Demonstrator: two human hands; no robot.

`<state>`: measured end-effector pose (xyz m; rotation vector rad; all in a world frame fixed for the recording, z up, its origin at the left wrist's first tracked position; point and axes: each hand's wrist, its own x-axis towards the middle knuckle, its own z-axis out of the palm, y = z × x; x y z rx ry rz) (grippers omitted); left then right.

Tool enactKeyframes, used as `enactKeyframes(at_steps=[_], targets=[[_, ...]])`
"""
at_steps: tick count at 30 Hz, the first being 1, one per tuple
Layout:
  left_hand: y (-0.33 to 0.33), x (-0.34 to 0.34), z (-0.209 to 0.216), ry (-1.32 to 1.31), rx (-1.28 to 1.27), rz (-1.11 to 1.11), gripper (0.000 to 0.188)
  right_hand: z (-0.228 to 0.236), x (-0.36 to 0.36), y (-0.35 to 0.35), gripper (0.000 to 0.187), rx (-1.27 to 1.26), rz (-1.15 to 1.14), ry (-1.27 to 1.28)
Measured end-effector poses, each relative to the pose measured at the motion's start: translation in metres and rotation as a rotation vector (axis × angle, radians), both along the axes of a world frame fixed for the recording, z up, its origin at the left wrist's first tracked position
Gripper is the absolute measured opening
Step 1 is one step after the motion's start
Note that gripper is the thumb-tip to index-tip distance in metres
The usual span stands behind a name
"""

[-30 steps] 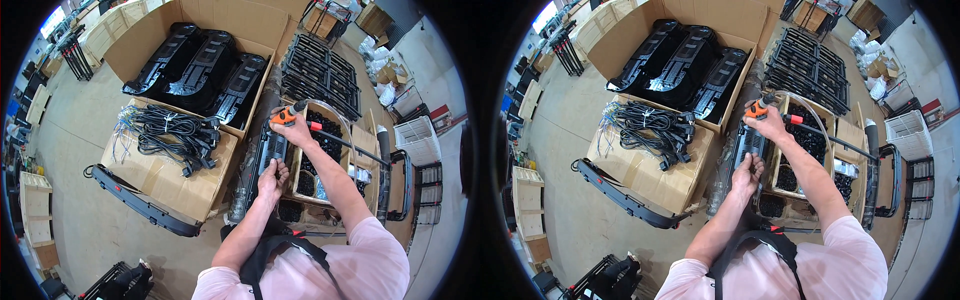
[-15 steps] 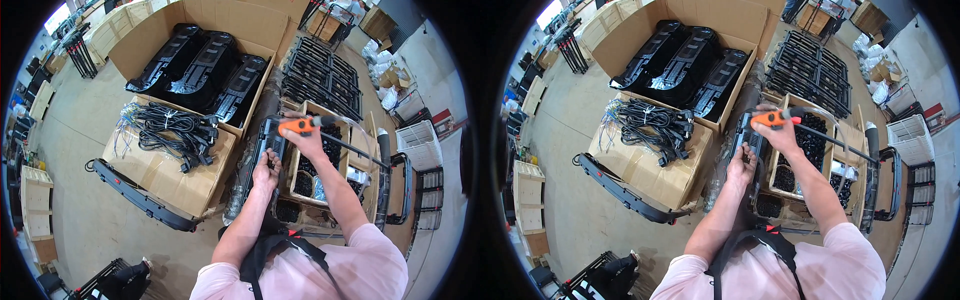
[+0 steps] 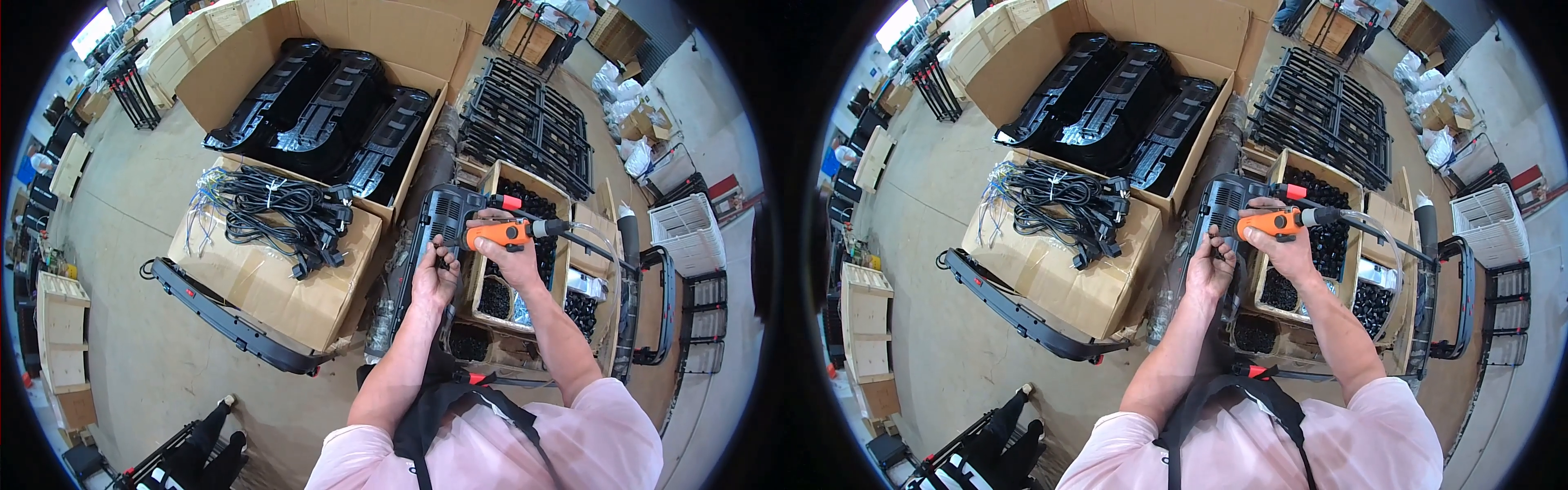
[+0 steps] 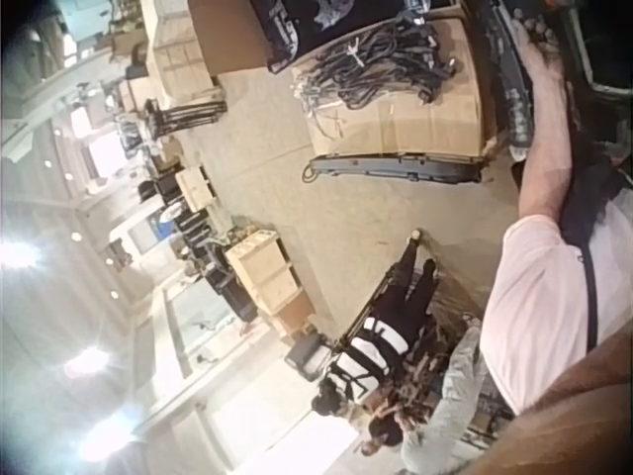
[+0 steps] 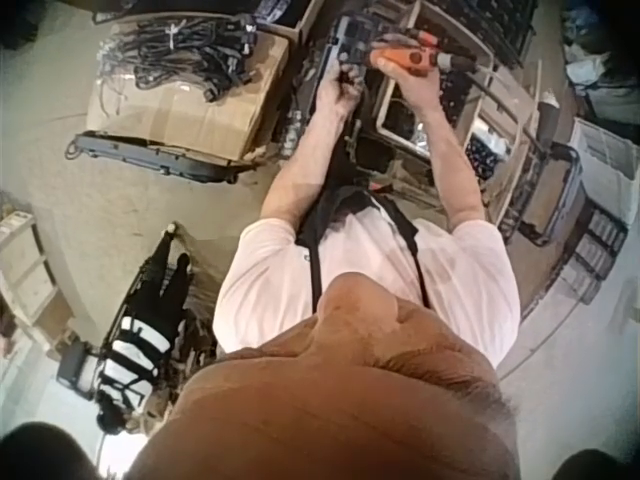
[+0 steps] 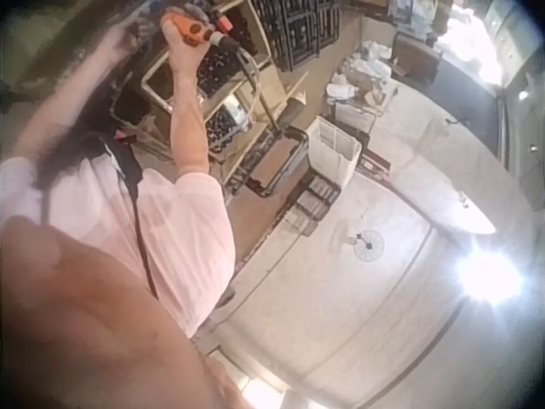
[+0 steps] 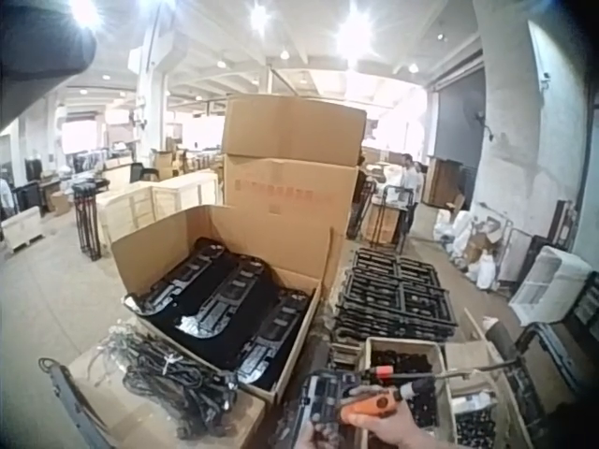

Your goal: Assemble components of an industrial sports machine using a power drill and hand tools.

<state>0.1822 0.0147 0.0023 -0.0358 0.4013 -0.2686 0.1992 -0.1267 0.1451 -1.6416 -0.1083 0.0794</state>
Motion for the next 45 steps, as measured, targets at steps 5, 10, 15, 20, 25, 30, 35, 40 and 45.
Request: enactKeyframes(at_steps=[5, 10, 15, 20, 25, 30, 35, 40, 45], targets=[[-0.002, -0.008, 0.002, -0.168, -0.015, 0.018, 0.032, -0.007, 0.003, 0.007, 0.054, 0.002, -0.014, -0.007], [-0.011, -0.032, 0.018, 0.036, 0.190, -0.217, 0.026, -0.031, 0.026, 0.023, 0.054, -0.033, -0.036, -0.085], [-0.012, -0.075, 0.017, -0.057, 0.345, -0.338, 0.030, -0.043, 0.040, 0.030, 0.048, -0.054, -0.025, -0.121], [-0.004, -0.085, 0.007, -0.074, 0.336, -0.372, 0.032, -0.045, 0.046, 0.033, 0.047, -0.100, -0.024, -0.115], [0.006, -0.090, 0.006, -0.178, 0.471, -0.415, 0.031, -0.038, 0.051, 0.041, 0.045, -0.137, 0.002, -0.091], [0.018, -0.098, 0.018, -0.061, 0.471, -0.419, 0.030, -0.038, 0.070, 0.047, 0.028, -0.291, 0.071, -0.078], [0.028, -0.115, 0.016, -0.044, 0.470, -0.374, 0.030, -0.040, 0.077, 0.053, 0.027, -0.387, 0.087, -0.011], [0.029, -0.134, 0.009, -0.047, 0.416, -0.324, 0.029, -0.031, 0.071, 0.058, 0.042, -0.343, 0.086, -0.018], [0.037, -0.149, 0.000, 0.007, 0.348, -0.241, 0.031, -0.006, 0.006, 0.045, 0.053, -0.126, 0.043, -0.114]])
